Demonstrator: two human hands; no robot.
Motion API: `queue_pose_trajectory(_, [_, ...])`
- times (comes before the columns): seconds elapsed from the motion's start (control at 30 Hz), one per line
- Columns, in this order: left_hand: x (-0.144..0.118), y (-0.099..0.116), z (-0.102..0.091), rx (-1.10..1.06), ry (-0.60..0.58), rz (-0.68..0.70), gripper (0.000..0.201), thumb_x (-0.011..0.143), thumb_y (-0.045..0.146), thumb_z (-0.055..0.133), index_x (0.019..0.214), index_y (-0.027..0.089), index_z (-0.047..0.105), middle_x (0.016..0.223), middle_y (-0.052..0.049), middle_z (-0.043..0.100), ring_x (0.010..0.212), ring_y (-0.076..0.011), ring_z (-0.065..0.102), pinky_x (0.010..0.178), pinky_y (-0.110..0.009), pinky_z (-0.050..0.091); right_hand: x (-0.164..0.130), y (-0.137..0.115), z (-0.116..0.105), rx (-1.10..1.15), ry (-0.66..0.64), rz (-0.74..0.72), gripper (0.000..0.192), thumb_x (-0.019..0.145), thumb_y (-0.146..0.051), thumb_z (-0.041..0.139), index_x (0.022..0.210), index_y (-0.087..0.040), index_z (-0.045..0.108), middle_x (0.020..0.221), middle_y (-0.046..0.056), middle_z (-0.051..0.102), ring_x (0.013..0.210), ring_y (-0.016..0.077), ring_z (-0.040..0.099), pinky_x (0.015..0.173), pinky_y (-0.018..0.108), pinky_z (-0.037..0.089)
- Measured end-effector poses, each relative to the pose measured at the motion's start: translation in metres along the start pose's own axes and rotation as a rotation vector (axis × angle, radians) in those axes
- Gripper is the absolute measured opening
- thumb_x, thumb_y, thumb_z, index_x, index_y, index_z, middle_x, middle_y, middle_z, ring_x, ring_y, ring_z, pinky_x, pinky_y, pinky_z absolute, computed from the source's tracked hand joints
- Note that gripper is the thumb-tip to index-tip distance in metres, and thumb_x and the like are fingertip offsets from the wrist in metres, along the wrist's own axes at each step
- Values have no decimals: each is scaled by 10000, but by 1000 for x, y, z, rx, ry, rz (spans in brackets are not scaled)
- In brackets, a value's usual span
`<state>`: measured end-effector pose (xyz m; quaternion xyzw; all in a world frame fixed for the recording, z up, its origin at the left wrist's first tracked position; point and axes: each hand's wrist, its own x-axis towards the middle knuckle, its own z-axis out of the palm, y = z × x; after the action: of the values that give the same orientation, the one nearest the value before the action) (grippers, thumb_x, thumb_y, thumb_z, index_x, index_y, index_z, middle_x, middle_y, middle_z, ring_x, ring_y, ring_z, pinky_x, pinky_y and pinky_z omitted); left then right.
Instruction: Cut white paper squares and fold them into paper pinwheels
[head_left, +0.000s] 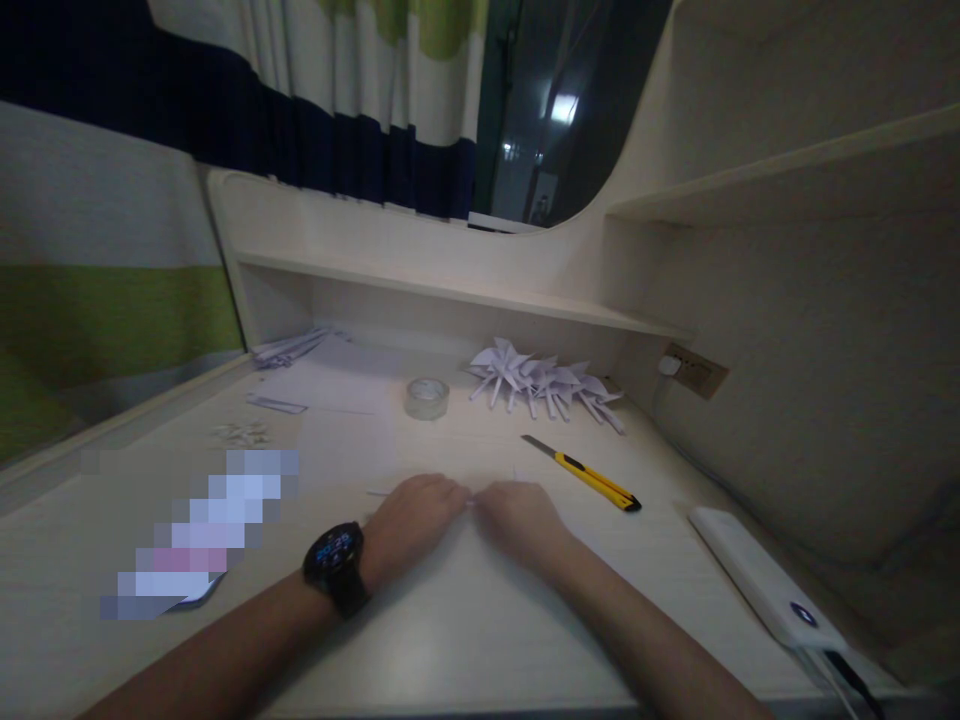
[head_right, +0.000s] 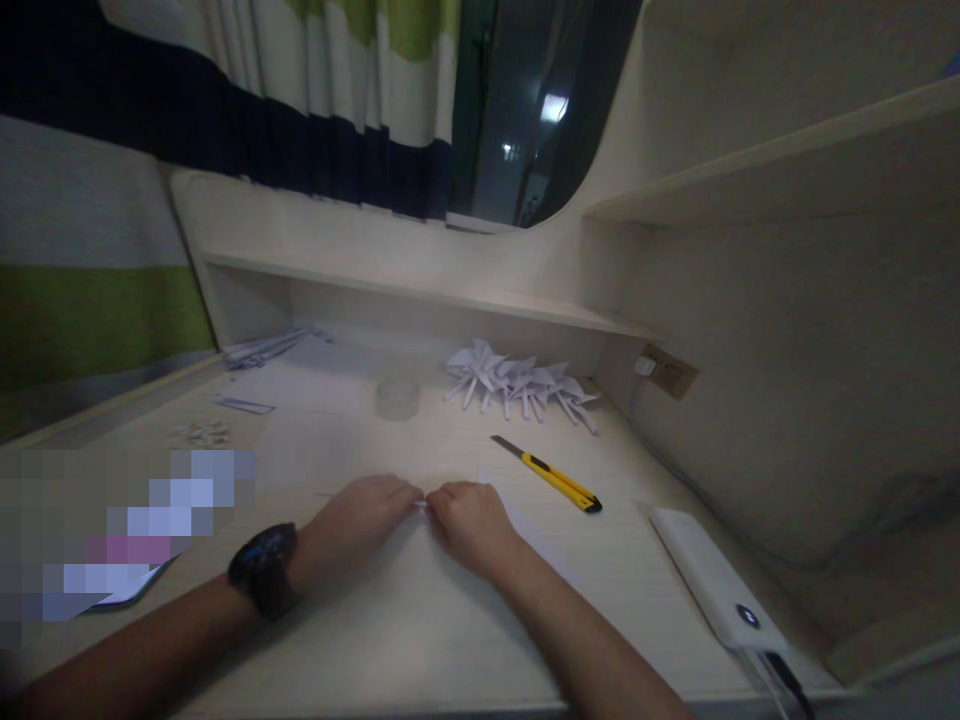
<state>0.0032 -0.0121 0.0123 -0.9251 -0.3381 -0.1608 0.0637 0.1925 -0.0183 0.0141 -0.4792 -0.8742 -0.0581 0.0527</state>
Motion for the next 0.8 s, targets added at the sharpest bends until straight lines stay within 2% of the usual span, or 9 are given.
queue_pose_trajectory(0.23, [1,0,-3,-1,2,-18,166,924,199,441,910,139,595,821,-68,650,797,-221,601,734,-360,467,0,-5,-3,-8,-41,38,211,856,-184,443,946,-187,634,928,70,675,841,173,619,693,242,406])
queue_pose_trajectory(0.37, [1,2,-7,5,-55,-55,139,890,163,465,888,149,603,785,-70,671,759,-228,629,680,-338,462,1,-7,-2,-44,-49,50,187,836,-193,465,903,-185,640,883,74,682,827,191,634,670,256,414])
queue_pose_trajectory(0.57, [-1,3,-6,-16,-63,-88,161,853,146,475,817,166,630,745,-70,681,713,-225,635,630,-314,441,2,-8,-3,-74,-97,67,174,796,-214,510,831,-182,677,852,79,706,778,204,652,626,262,398])
queue_pose_trajectory(0.8, [-1,4,-6,-85,-40,-68,203,820,114,463,821,175,657,742,-64,682,709,-209,630,628,-290,430,-3,-6,-20,22,-76,-40,208,820,-236,484,822,-182,686,844,59,713,741,167,648,587,254,338])
